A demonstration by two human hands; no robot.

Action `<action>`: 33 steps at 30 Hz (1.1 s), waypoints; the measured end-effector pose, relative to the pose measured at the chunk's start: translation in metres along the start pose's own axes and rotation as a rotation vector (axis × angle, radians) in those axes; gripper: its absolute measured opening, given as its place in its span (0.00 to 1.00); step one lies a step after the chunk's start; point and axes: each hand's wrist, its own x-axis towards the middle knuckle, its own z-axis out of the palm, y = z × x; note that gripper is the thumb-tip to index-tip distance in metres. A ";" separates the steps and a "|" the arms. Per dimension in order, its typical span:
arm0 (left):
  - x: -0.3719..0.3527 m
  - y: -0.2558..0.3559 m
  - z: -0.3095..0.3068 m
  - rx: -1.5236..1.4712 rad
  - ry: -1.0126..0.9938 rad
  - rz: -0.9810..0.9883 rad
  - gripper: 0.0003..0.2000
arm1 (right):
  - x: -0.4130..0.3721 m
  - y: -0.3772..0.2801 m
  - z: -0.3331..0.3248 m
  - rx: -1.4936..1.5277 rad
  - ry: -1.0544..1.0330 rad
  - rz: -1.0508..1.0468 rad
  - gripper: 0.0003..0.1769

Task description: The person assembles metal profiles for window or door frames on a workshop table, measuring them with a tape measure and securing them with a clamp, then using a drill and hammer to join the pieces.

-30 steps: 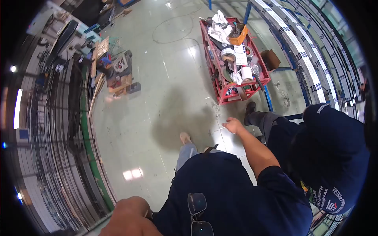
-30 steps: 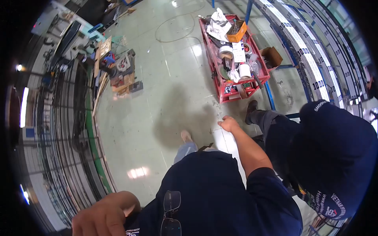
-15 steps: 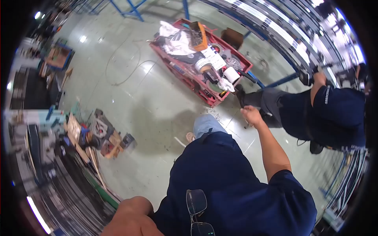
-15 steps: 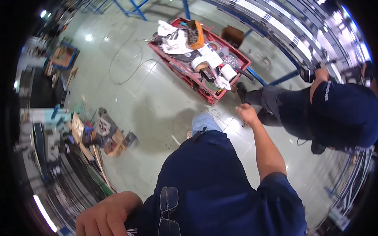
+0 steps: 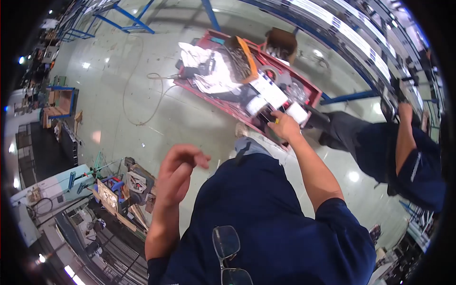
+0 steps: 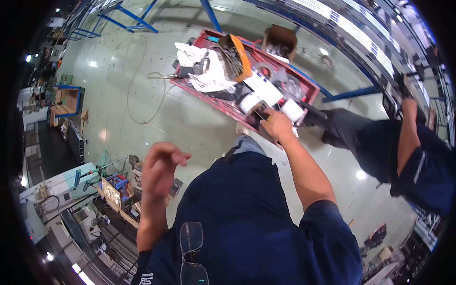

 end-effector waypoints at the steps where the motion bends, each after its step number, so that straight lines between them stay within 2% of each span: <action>1: 0.016 -0.012 -0.019 0.139 0.095 -0.087 0.14 | 0.014 -0.011 -0.001 -0.035 -0.030 -0.007 0.29; 2: 0.032 -0.023 -0.036 0.273 0.190 -0.184 0.14 | 0.022 -0.020 -0.002 -0.071 -0.065 -0.009 0.29; 4: 0.067 -0.046 -0.070 0.608 0.222 -0.196 0.15 | 0.026 -0.043 -0.017 -0.096 -0.111 -0.008 0.29; 6: 0.104 -0.065 -0.098 0.720 0.256 -0.238 0.19 | 0.033 -0.056 -0.033 -0.132 -0.131 -0.011 0.29; 8: 0.146 -0.094 -0.137 0.902 0.247 -0.161 0.23 | 0.027 -0.059 -0.040 -0.012 -0.071 -0.062 0.28; 10: 0.186 -0.131 -0.187 1.086 0.199 0.058 0.24 | 0.022 -0.062 -0.049 0.057 -0.085 -0.090 0.29; 11: 0.205 -0.133 -0.200 1.091 0.197 0.046 0.24 | 0.018 -0.063 -0.052 0.170 -0.101 -0.089 0.29; 13: 0.237 -0.133 -0.214 1.540 0.178 0.002 0.24 | 0.011 -0.067 -0.048 0.282 -0.092 -0.067 0.27; 17: 0.280 -0.126 -0.224 1.663 0.053 -0.056 0.24 | -0.002 -0.086 -0.047 0.425 -0.166 0.036 0.25; 19: 0.300 -0.140 -0.240 1.837 0.011 0.116 0.26 | -0.006 -0.096 -0.040 0.492 -0.170 0.064 0.24; 20: 0.311 -0.148 -0.247 1.827 -0.008 0.121 0.26 | -0.006 -0.103 -0.038 0.557 -0.168 0.073 0.24; 22: 0.334 -0.157 -0.254 1.940 -0.030 -0.131 0.27 | -0.003 -0.124 -0.041 0.594 -0.163 0.117 0.23; 23: 0.342 -0.160 -0.259 1.929 -0.053 -0.123 0.27 | 0.003 -0.132 -0.039 0.588 -0.162 0.127 0.23; 25: 0.342 -0.141 -0.255 1.868 -0.185 -0.240 0.26 | 0.013 -0.145 -0.028 0.557 -0.140 0.141 0.23; 26: 0.339 -0.136 -0.258 1.859 -0.201 -0.249 0.26 | 0.016 -0.151 -0.024 0.555 -0.146 0.159 0.23; 28: 0.344 -0.123 -0.262 1.725 -0.414 -0.207 0.30 | 0.030 -0.177 -0.026 0.526 -0.114 0.124 0.23; 29: 0.351 -0.115 -0.265 1.716 -0.424 -0.210 0.30 | 0.041 -0.175 -0.011 0.491 -0.079 0.084 0.23; 31: 0.364 -0.081 -0.262 1.729 -0.613 -0.181 0.32 | 0.054 -0.191 -0.009 0.424 -0.071 0.077 0.23; 32: 0.370 -0.068 -0.265 1.726 -0.618 -0.180 0.32 | 0.063 -0.200 -0.008 0.361 -0.049 0.060 0.22; 33: 0.372 -0.054 -0.270 1.681 -0.603 -0.095 0.32 | 0.069 -0.214 -0.014 0.304 -0.071 0.104 0.24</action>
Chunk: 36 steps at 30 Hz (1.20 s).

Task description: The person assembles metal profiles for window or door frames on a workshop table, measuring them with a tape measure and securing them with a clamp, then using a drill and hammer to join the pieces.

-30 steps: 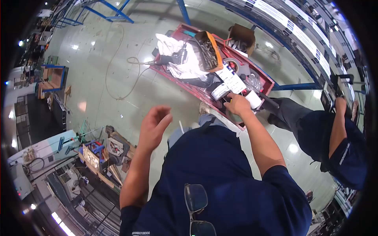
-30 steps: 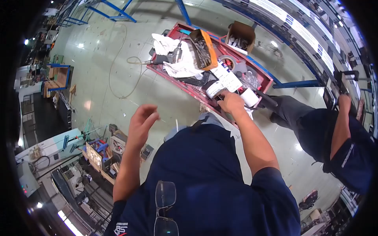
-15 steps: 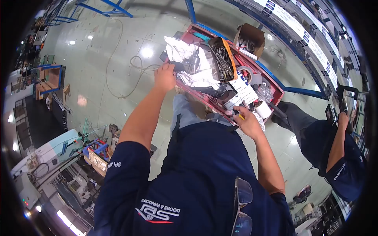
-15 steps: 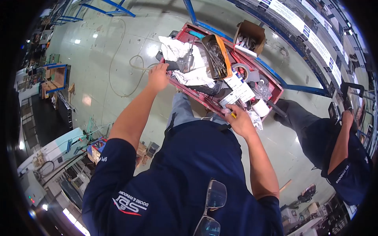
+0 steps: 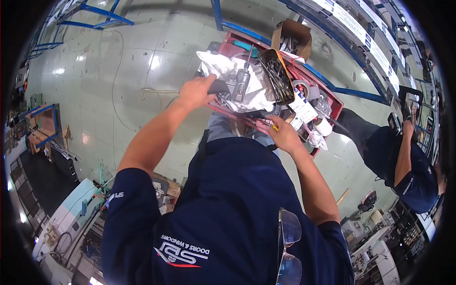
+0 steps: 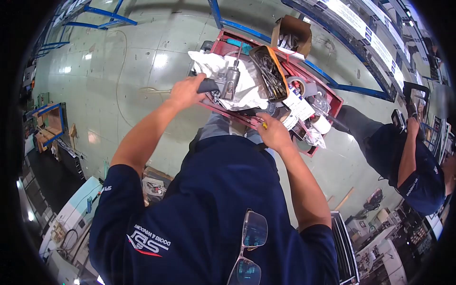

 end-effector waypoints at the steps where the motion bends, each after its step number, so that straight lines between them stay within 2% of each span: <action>1: -0.005 -0.005 -0.014 -0.027 0.070 0.049 0.31 | 0.005 -0.011 0.002 0.004 0.006 0.008 0.24; 2: -0.011 -0.010 -0.030 -0.025 0.066 0.061 0.31 | 0.009 -0.020 0.004 -0.009 0.023 0.043 0.27; 4: -0.027 -0.020 -0.056 -0.251 0.155 -0.083 0.29 | 0.019 -0.038 0.013 -0.080 0.068 0.065 0.35; 5: -0.033 -0.030 -0.059 -0.248 0.151 -0.072 0.29 | 0.025 -0.048 0.016 -0.075 0.075 0.073 0.35; 7: -0.041 -0.050 -0.064 -0.443 0.360 -0.162 0.26 | 0.039 -0.077 0.021 -0.193 -0.016 0.147 0.38; 8: -0.044 -0.059 -0.067 -0.441 0.356 -0.148 0.26 | 0.050 -0.080 0.031 -0.218 0.002 0.135 0.31; 9: -0.045 -0.067 -0.071 -0.466 0.387 -0.173 0.26 | 0.065 -0.075 0.043 -0.215 0.011 0.139 0.31; 10: -0.046 -0.074 -0.073 -0.493 0.415 -0.199 0.25 | 0.079 -0.065 0.058 -0.258 0.004 0.132 0.26; 11: -0.045 -0.082 -0.073 -0.496 0.412 -0.190 0.25 | 0.085 -0.060 0.064 -0.303 -0.004 0.127 0.20; 14: -0.036 -0.092 -0.068 -0.594 0.391 -0.151 0.24 | 0.076 -0.050 0.056 -0.371 0.074 0.116 0.16; 15: -0.030 -0.090 -0.068 -0.597 0.389 -0.140 0.24 | 0.065 -0.044 0.045 -0.284 0.144 0.106 0.15; 17: -0.022 -0.080 -0.061 -1.003 0.225 -0.329 0.23 | 0.039 -0.027 0.017 -0.108 0.298 0.052 0.13; 18: -0.016 -0.078 -0.055 -1.004 0.219 -0.322 0.23 | 0.028 -0.021 0.002 -0.027 0.320 0.081 0.14; 19: -0.007 -0.077 -0.046 -1.048 0.211 -0.328 0.23 | 0.012 -0.029 -0.014 0.146 0.304 0.088 0.14; 21: 0.012 -0.074 -0.033 -1.094 0.201 -0.324 0.24 | -0.003 -0.026 -0.016 0.227 0.193 0.176 0.13; 25: 0.049 -0.062 -0.011 -1.280 0.159 -0.211 0.26 | -0.009 -0.015 0.022 0.192 0.189 0.134 0.13; 27: 0.063 -0.053 -0.009 -1.308 0.134 -0.229 0.25 | -0.003 -0.005 0.042 0.067 0.209 -0.047 0.14; 28: 0.071 -0.053 -0.009 -1.291 0.082 -0.243 0.23 | -0.004 -0.005 0.038 0.067 0.213 -0.046 0.14; 31: 0.080 -0.041 -0.008 -1.305 0.076 -0.272 0.21 | -0.018 -0.020 0.000 0.525 0.046 0.225 0.20; 33: 0.079 -0.037 -0.007 -1.302 0.067 -0.280 0.20 | -0.018 -0.006 -0.025 0.618 0.053 0.278 0.23; 35: 0.072 -0.037 -0.005 -1.296 0.058 -0.291 0.20 | 0.007 0.031 -0.029 0.639 0.416 0.388 0.28; 36: 0.065 -0.039 -0.007 -1.340 0.011 -0.277 0.20 | 0.021 0.036 -0.035 0.472 0.420 0.434 0.31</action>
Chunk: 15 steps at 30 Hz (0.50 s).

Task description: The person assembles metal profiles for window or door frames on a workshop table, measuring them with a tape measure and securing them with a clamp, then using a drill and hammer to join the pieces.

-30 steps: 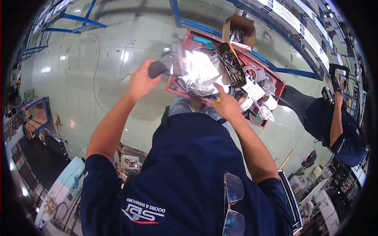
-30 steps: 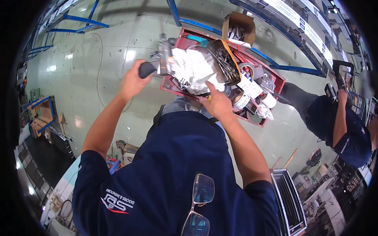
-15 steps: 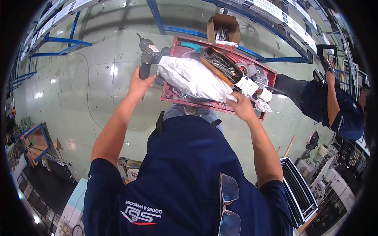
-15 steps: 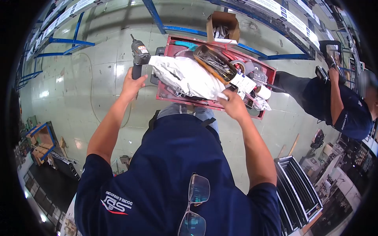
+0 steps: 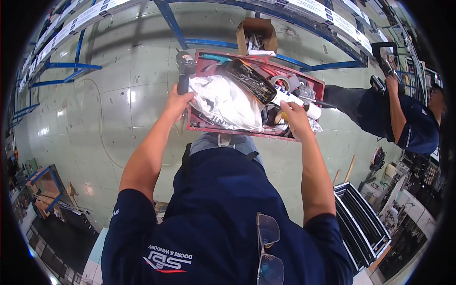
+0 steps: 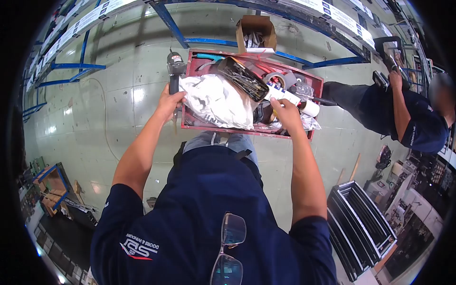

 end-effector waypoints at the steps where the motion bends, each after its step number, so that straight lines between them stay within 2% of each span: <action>1: -0.011 0.006 0.001 -0.036 -0.047 -0.020 0.20 | 0.015 -0.005 0.002 -0.163 0.044 0.003 0.35; 3: -0.031 0.009 0.005 -0.014 -0.032 -0.025 0.21 | 0.038 -0.014 0.017 -0.163 -0.029 0.061 0.37; 5: -0.042 0.006 0.001 -0.017 -0.066 -0.033 0.23 | 0.060 -0.019 0.030 -0.347 -0.198 0.180 0.37; 9: -0.061 0.012 0.017 0.003 -0.060 0.035 0.22 | 0.093 0.006 0.060 -0.199 -0.174 0.171 0.34; 11: -0.058 0.012 0.022 0.081 -0.051 0.037 0.21 | 0.107 0.021 0.063 -0.224 -0.208 0.141 0.27; 12: -0.054 0.011 0.027 0.102 -0.036 0.083 0.20 | 0.082 -0.003 0.051 -0.243 -0.248 0.167 0.26; 13: -0.051 0.011 0.030 0.120 -0.021 0.128 0.19 | 0.082 0.009 0.052 -0.239 -0.249 0.167 0.26; 15: -0.044 0.015 0.037 0.130 -0.023 0.132 0.20 | 0.084 0.037 0.047 0.103 -0.161 0.267 0.25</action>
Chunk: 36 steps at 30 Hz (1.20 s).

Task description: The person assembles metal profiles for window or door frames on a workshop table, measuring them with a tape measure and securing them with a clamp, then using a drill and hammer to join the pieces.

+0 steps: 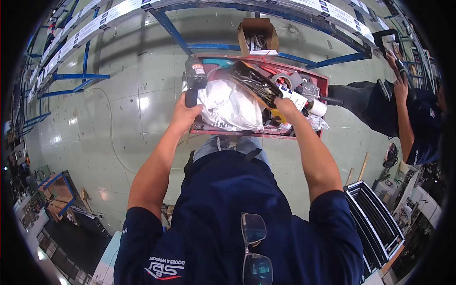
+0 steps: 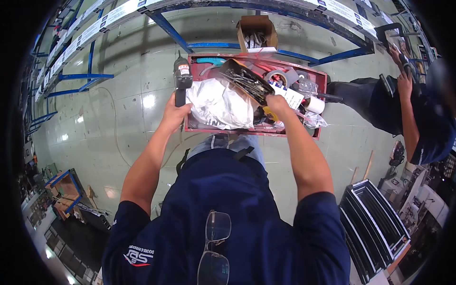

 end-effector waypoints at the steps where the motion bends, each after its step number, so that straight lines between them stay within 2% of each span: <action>1: 0.002 0.005 0.005 0.036 0.004 0.042 0.21 | -0.018 0.005 -0.012 0.009 -0.036 -0.001 0.25; 3: 0.011 0.012 0.005 0.099 -0.029 0.062 0.26 | -0.071 0.005 -0.036 0.133 -0.139 0.073 0.23; 4: 0.016 0.016 0.007 0.103 -0.027 0.059 0.26 | -0.090 0.012 -0.046 0.143 -0.120 0.045 0.22; 6: 0.024 0.028 0.017 0.272 -0.021 0.193 0.24 | -0.120 0.033 -0.061 0.200 -0.075 0.033 0.21; 8: 0.031 0.042 0.031 0.319 -0.003 0.212 0.28 | -0.142 0.060 -0.071 0.298 -0.030 0.033 0.21; 11: 0.031 0.075 0.057 0.404 -0.012 0.200 0.26 | -0.169 0.091 -0.085 0.319 0.003 0.045 0.21; 16: 0.020 0.129 0.094 0.130 -0.074 0.191 0.25 | -0.203 0.128 -0.088 0.395 0.146 0.100 0.21; 20: 0.009 0.159 0.101 0.001 -0.084 0.287 0.24 | -0.213 0.153 -0.082 0.471 0.159 0.102 0.20; 21: 0.006 0.166 0.098 -0.028 -0.121 0.309 0.18 | -0.215 0.156 -0.079 0.482 0.156 0.105 0.20; 22: 0.002 0.175 0.093 -0.017 -0.126 0.309 0.18 | -0.216 0.157 -0.076 0.495 0.170 0.108 0.20; 25: -0.014 0.212 0.081 -0.256 -0.320 0.264 0.09 | -0.216 0.162 -0.070 0.541 0.160 0.114 0.20; 27: -0.044 0.252 0.086 -0.330 -0.256 0.197 0.06 | -0.219 0.161 -0.067 0.572 0.137 0.107 0.20; 28: -0.050 0.262 0.084 -0.369 -0.273 0.315 0.08 | -0.217 0.165 -0.067 0.579 0.138 0.109 0.20; 30: -0.017 0.272 0.020 -0.320 -0.287 0.280 0.10 | -0.212 0.172 -0.065 0.569 0.091 0.068 0.20; 32: -0.028 0.300 -0.018 -0.356 -0.297 0.312 0.09 | -0.209 0.174 -0.067 0.566 0.074 0.053 0.21; 33: -0.043 0.306 -0.025 -0.345 -0.348 0.454 0.10 | -0.206 0.175 -0.068 0.551 0.070 0.056 0.21; 34: -0.059 0.318 -0.027 -0.395 -0.407 0.472 0.10 | -0.204 0.174 -0.069 0.535 0.065 0.062 0.21; 36: -0.059 0.337 -0.092 -0.232 -0.054 0.587 0.13 | -0.202 0.173 -0.072 0.534 0.068 0.083 0.21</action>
